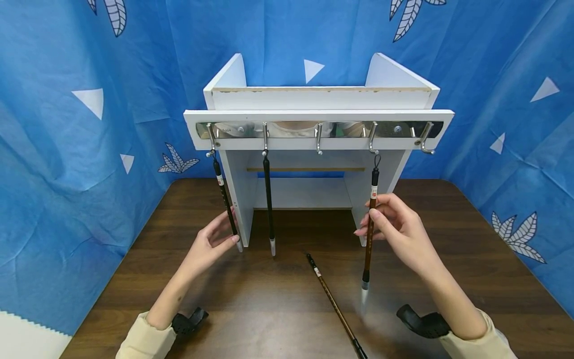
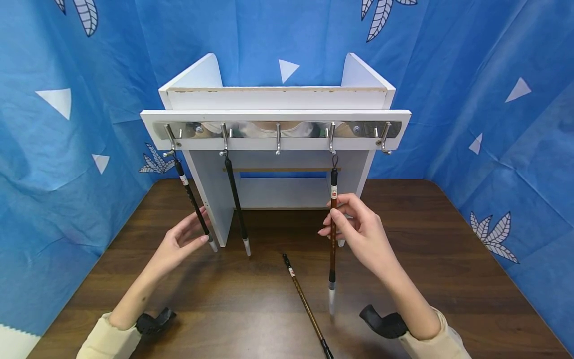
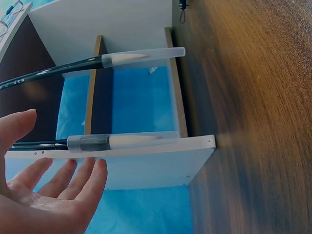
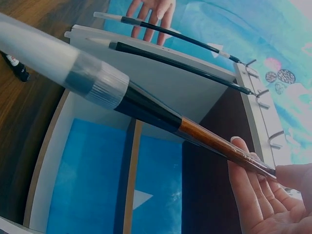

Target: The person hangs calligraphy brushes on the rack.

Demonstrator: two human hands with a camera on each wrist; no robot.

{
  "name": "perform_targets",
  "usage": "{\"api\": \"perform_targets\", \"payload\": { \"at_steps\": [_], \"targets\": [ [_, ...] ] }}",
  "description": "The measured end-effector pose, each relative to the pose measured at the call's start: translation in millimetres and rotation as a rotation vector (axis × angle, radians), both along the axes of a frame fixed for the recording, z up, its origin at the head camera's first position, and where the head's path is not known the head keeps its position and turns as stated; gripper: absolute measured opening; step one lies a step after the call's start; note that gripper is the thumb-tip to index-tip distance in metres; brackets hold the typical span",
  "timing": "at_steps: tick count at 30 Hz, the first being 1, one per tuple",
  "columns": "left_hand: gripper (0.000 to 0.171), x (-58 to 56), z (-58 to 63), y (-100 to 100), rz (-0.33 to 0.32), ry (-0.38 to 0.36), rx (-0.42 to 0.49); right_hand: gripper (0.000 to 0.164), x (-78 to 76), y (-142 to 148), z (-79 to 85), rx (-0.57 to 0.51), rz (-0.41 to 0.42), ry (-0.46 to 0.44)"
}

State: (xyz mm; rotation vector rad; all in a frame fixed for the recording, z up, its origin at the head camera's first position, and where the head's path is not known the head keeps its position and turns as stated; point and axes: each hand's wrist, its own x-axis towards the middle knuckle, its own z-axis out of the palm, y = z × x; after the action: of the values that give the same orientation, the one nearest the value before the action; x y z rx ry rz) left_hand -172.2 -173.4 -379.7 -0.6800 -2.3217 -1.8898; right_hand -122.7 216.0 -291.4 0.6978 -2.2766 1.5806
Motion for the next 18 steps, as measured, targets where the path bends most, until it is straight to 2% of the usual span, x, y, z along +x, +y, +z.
{"api": "perform_targets", "payload": {
  "at_steps": [18],
  "targets": [
    [0.062,0.1,0.3,-0.9,0.028,-0.035,-0.022,0.017,-1.6,-3.8,6.2,-0.023,0.007,0.018]
  ]
}}
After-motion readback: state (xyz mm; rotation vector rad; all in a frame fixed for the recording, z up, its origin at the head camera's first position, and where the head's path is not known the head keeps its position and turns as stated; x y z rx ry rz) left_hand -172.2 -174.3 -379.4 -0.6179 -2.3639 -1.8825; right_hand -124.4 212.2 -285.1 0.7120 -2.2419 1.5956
